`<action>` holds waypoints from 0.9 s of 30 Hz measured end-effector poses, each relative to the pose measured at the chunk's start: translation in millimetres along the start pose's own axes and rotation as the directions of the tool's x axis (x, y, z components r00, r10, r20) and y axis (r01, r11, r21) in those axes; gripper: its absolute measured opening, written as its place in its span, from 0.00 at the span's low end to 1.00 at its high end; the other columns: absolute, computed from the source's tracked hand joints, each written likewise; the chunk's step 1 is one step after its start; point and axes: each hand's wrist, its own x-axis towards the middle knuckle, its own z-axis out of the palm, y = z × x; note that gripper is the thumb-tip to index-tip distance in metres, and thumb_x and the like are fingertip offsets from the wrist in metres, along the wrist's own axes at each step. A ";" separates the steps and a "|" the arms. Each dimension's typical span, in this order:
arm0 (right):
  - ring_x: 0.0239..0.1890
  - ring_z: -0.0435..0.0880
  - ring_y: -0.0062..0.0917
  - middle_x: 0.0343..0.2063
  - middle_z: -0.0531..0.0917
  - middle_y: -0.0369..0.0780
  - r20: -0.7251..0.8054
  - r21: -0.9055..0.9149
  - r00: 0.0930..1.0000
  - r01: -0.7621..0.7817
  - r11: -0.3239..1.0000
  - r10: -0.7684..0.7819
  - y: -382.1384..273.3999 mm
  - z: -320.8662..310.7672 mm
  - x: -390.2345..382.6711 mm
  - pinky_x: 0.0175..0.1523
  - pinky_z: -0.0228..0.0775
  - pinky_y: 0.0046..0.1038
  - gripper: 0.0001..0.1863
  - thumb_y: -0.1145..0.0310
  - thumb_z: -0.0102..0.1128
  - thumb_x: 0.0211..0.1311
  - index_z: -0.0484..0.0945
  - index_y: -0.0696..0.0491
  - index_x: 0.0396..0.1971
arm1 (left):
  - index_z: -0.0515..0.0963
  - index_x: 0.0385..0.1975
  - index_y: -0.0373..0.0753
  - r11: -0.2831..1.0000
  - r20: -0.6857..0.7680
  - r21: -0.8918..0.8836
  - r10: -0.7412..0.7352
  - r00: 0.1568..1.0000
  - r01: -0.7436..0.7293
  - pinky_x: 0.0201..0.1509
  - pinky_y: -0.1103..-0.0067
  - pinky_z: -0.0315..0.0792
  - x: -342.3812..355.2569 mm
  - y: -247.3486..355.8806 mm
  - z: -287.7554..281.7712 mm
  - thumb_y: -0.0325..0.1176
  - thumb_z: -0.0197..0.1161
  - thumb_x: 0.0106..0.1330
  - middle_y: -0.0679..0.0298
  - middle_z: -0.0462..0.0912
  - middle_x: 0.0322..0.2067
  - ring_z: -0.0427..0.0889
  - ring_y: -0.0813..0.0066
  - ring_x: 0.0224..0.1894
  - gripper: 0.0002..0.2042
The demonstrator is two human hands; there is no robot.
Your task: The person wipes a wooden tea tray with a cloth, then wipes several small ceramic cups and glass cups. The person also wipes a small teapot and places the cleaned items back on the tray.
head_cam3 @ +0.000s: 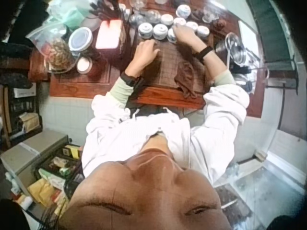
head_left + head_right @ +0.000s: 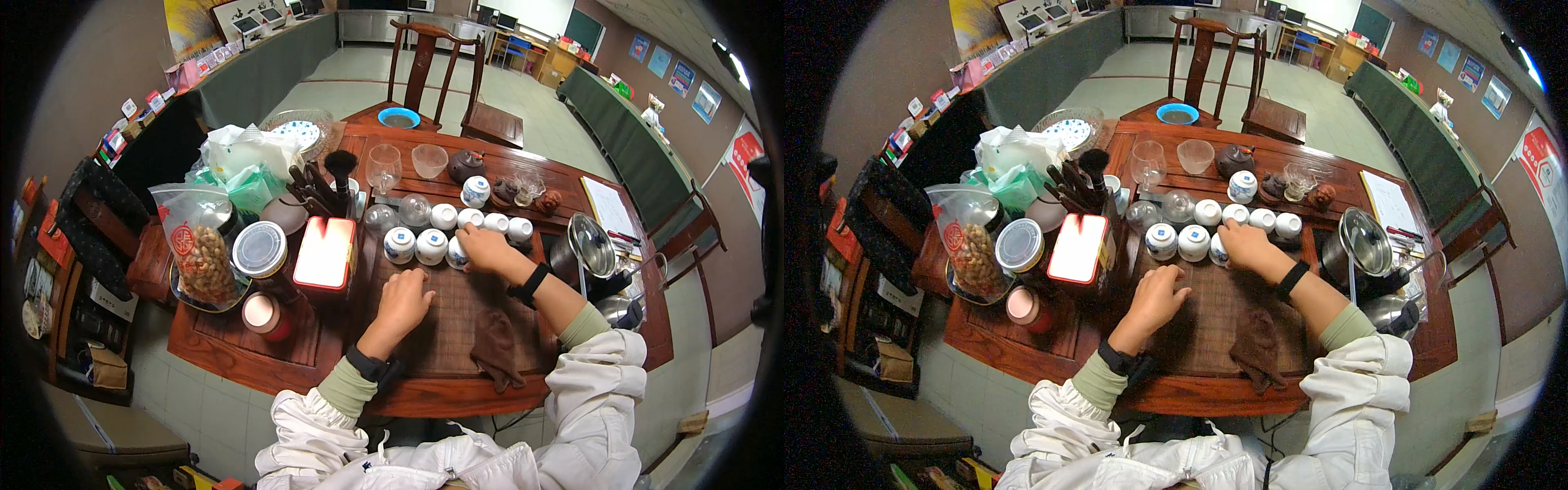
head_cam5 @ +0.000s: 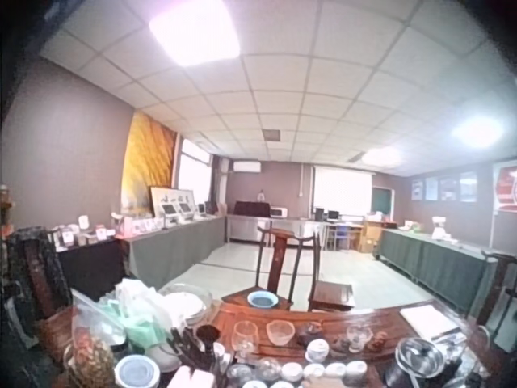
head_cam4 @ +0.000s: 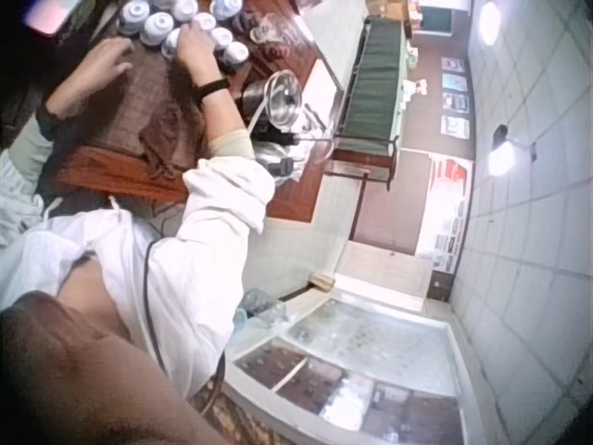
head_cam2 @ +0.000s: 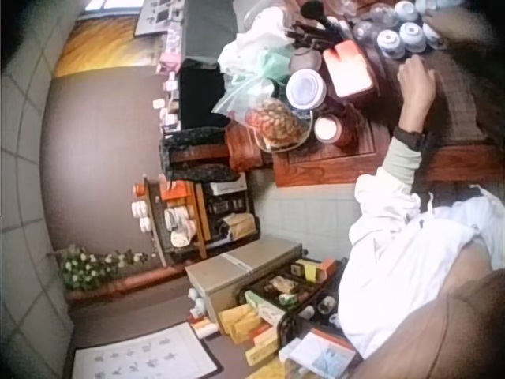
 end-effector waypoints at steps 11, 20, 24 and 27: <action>0.38 0.83 0.42 0.44 0.76 0.46 -0.076 -0.032 0.994 -0.079 0.996 0.076 -7.0 -13.5 -13.7 0.38 0.76 0.41 0.27 0.64 0.70 0.46 0.67 0.55 0.44 | 0.75 0.38 0.35 0.999 0.020 -0.026 -0.034 0.999 0.035 0.47 0.63 0.70 -0.5 3.8 -0.7 0.33 0.68 0.55 0.53 0.79 0.36 0.76 0.51 0.43 0.14; 0.47 0.79 0.45 0.45 0.78 0.50 -0.313 0.251 0.897 -0.240 0.938 0.313 32.8 -94.1 39.7 0.49 0.73 0.41 0.32 0.51 0.68 0.40 0.72 0.57 0.44 | 0.75 0.38 0.35 0.999 0.003 -0.038 -0.016 1.000 0.016 0.47 0.62 0.70 -3.5 5.3 -2.2 0.32 0.68 0.55 0.52 0.79 0.37 0.76 0.49 0.43 0.14; 0.47 0.80 0.46 0.43 0.79 0.54 -0.305 0.276 0.853 -0.346 0.897 0.423 30.1 -80.5 94.8 0.50 0.74 0.39 0.35 0.58 0.71 0.39 0.69 0.63 0.46 | 0.75 0.38 0.34 0.999 0.007 -0.037 -0.018 1.000 0.018 0.46 0.62 0.70 -2.4 7.1 -6.4 0.32 0.68 0.55 0.52 0.79 0.37 0.76 0.49 0.43 0.14; 0.44 0.81 0.47 0.41 0.80 0.55 -0.260 0.301 0.865 -0.350 0.887 0.430 26.0 -63.3 120.0 0.49 0.75 0.40 0.35 0.59 0.72 0.39 0.66 0.62 0.44 | 0.75 0.39 0.34 1.000 0.012 -0.011 -0.028 1.000 0.028 0.46 0.61 0.70 -1.9 7.4 -8.5 0.32 0.68 0.55 0.52 0.79 0.37 0.76 0.48 0.42 0.14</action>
